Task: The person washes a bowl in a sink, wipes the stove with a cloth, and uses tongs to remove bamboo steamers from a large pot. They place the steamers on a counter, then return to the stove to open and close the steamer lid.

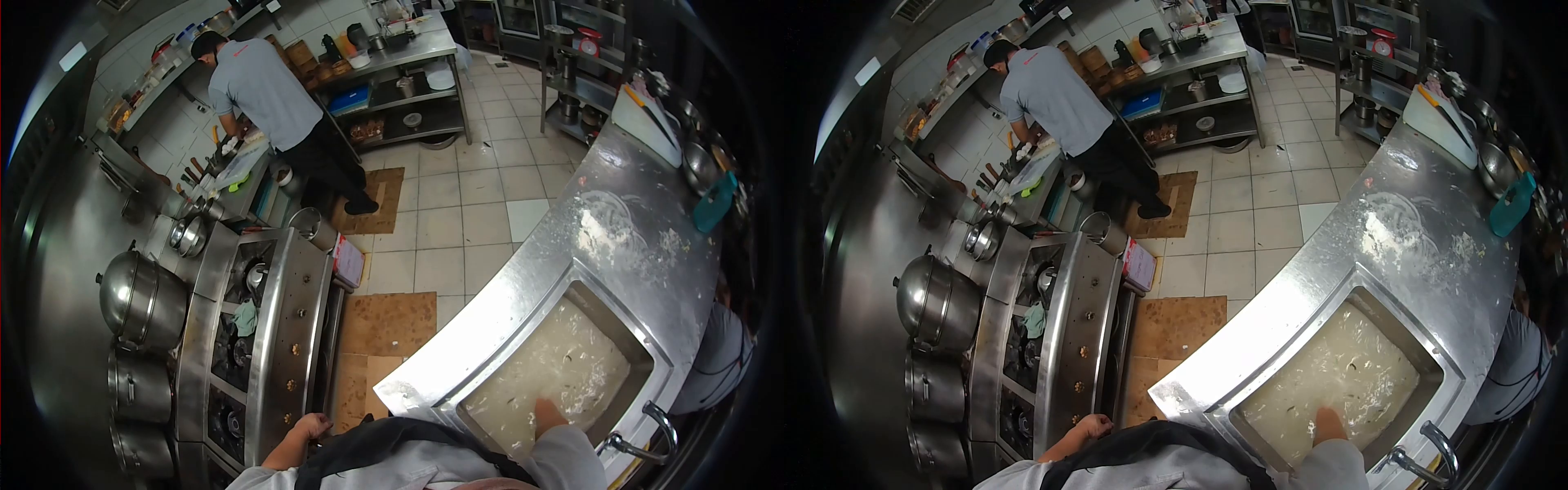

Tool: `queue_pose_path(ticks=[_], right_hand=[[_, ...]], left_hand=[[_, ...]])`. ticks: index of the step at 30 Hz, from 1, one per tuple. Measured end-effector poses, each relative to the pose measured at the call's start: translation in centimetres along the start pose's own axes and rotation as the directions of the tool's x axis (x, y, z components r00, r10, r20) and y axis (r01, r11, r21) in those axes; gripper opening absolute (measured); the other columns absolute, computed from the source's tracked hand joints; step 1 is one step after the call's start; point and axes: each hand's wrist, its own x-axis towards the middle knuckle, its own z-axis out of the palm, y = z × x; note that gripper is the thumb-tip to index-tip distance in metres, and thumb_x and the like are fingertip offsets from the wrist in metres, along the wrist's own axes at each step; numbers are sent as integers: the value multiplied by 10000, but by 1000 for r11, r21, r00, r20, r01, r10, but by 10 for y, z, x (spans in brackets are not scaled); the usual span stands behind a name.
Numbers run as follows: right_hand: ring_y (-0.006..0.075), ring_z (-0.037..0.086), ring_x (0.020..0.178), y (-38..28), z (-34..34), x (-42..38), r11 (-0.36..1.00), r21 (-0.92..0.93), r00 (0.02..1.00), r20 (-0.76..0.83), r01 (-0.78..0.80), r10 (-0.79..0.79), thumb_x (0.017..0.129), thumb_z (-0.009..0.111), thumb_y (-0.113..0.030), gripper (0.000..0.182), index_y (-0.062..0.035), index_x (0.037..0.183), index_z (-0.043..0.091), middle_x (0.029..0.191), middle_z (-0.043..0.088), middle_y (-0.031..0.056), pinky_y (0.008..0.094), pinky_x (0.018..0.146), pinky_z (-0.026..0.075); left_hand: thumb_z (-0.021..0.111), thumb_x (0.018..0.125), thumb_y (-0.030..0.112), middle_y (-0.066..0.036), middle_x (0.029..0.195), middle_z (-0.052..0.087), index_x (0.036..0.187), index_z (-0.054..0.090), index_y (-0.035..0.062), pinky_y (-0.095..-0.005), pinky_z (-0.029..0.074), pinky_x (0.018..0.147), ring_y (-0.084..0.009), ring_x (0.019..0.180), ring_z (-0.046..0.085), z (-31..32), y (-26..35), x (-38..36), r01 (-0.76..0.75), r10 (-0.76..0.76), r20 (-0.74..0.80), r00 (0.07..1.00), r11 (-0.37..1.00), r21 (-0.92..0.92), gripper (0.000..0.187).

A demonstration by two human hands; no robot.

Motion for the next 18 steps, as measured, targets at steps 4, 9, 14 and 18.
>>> queue_pose_path(ticks=[4, 9, 14, 18], right_hand=[[350, 521, 1278, 9, 48, -24, 999, -20, 994, 103, 30, -28, 979, 441, -376, 449, -130, 1328, 583, 1388, 542, 159, 469, 1064, 410], [350, 523, 1276, 0, 88, -43, 996, -12, 978, 189, 94, -90, 977, 447, -373, 446, -129, 1325, 585, 1385, 544, 159, 468, 1062, 413], [349, 525, 1274, -14, 103, -52, 987, -10, 960, 234, 160, -153, 975, 453, -370, 444, -128, 1322, 586, 1382, 546, 159, 467, 1059, 416], [349, 527, 1272, -27, 104, -53, 982, -18, 952, 249, 188, -177, 974, 458, -367, 442, -127, 1320, 588, 1380, 548, 159, 466, 1057, 418]], left_hand=[[628, 848, 487, -172, 1074, 702, 1100, 707, 90, -407, 506, 896, -337, 1027, 659, 2, -1, -1, 13, -12, 17, 1000, 999, -34, 477], [622, 846, 498, -172, 1070, 702, 1091, 709, 88, -407, 508, 889, -341, 1017, 659, 9, -9, -4, -19, 19, -3, 1000, 1000, 11, 486], [622, 842, 495, -169, 1058, 705, 1067, 714, 84, -406, 509, 889, -341, 1010, 662, 15, -10, -1, -36, 36, -32, 999, 999, -6, 478], [625, 838, 484, -166, 1043, 708, 1050, 720, 84, -400, 513, 887, -335, 1008, 666, 21, -11, -6, -32, 32, -12, 999, 999, -40, 463]])
